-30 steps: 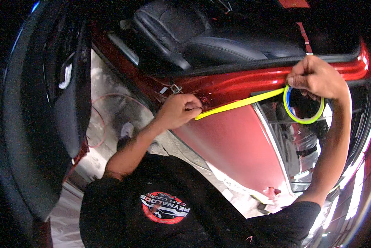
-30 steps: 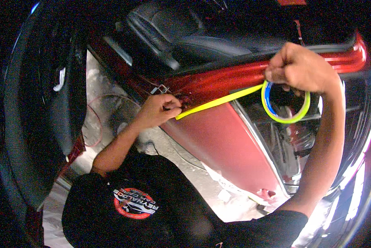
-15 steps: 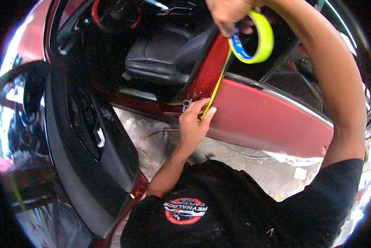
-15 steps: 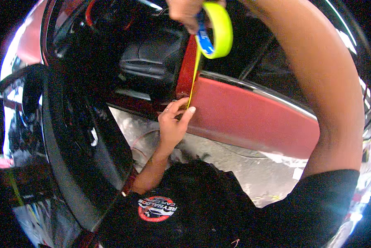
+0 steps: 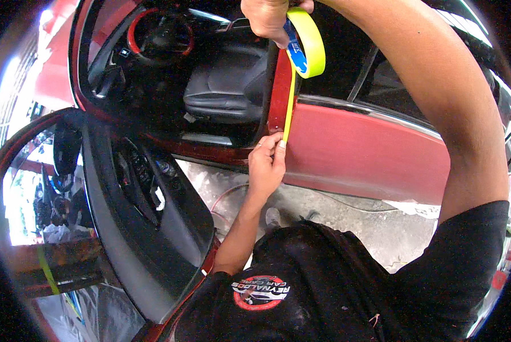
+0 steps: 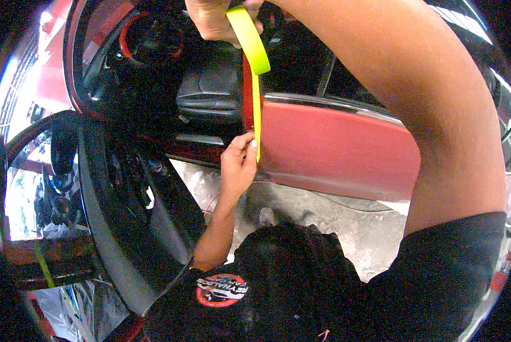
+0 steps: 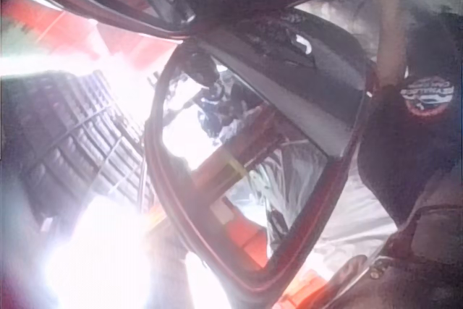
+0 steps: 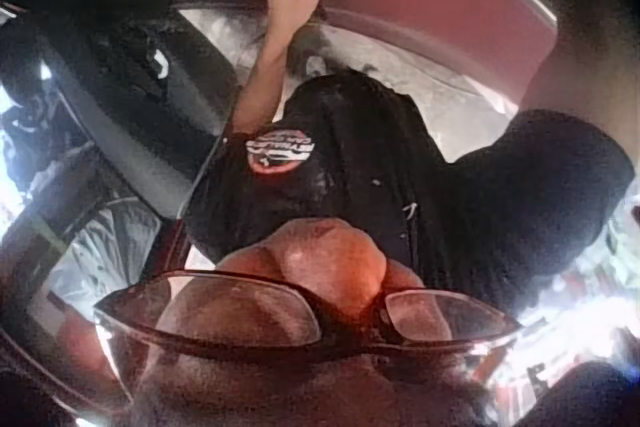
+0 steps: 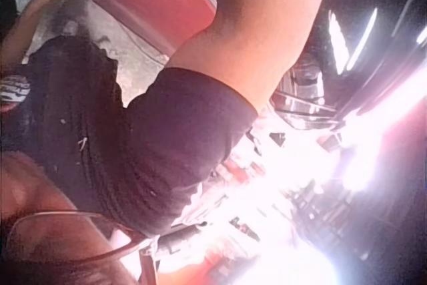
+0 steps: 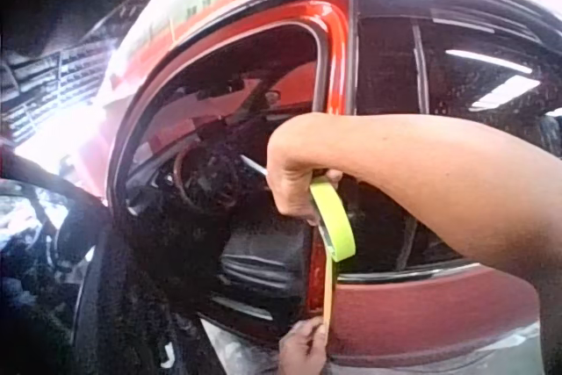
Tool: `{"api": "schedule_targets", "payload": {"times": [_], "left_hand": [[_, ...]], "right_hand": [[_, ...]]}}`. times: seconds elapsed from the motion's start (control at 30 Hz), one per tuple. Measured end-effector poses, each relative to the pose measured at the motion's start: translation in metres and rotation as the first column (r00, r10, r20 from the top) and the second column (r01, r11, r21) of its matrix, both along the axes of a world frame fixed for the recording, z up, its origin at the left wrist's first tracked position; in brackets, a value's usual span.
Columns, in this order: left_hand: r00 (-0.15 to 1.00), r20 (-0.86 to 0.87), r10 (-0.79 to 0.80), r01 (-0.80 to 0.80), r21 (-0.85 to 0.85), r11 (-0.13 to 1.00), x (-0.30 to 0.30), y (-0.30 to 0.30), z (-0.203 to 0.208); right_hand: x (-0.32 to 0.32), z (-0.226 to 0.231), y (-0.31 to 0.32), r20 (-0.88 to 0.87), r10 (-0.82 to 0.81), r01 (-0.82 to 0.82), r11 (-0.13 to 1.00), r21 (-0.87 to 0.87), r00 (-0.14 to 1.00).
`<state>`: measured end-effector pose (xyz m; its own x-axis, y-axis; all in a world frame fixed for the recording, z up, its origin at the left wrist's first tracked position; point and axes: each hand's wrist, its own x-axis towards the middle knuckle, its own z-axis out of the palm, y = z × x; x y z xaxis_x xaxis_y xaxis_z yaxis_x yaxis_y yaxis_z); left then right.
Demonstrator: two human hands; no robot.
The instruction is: The person wipes the red car door frame with a cloth and then applies yellow masking tape along the edges of the door jamb and window frame. The person carefully aligns and smooths the tape to cover the trim areas.
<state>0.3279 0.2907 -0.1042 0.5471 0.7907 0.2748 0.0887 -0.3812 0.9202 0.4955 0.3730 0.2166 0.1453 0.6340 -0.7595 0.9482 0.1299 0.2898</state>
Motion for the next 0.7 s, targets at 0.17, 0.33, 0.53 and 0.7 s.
{"api": "schedule_targets", "payload": {"times": [0.17, 0.33, 0.53, 0.7], "left_hand": [[0.993, 0.122, 0.007, -0.018, 0.092, 0.996, 0.007, -0.005, 0.009], [0.986, 0.158, 0.059, -0.064, 0.023, 0.998, 0.023, -0.001, 0.026], [0.997, 0.059, 0.056, -0.059, 0.033, 0.998, 0.031, -0.001, 0.052], [0.998, 0.043, 0.042, -0.044, 0.043, 0.998, 0.034, 0.007, 0.054]], "right_hand": [[-0.005, -0.008, 0.001, 0.015, 0.013, -0.015, 0.996, 0.083, 1.0], [-0.012, -0.009, -0.004, 0.034, 0.072, -0.075, 0.992, 0.103, 0.997], [0.004, -0.018, 0.023, 0.064, 0.142, -0.121, 0.959, -0.258, 0.988], [0.003, -0.022, 0.036, 0.048, 0.165, -0.139, 0.929, -0.344, 0.985]]}}
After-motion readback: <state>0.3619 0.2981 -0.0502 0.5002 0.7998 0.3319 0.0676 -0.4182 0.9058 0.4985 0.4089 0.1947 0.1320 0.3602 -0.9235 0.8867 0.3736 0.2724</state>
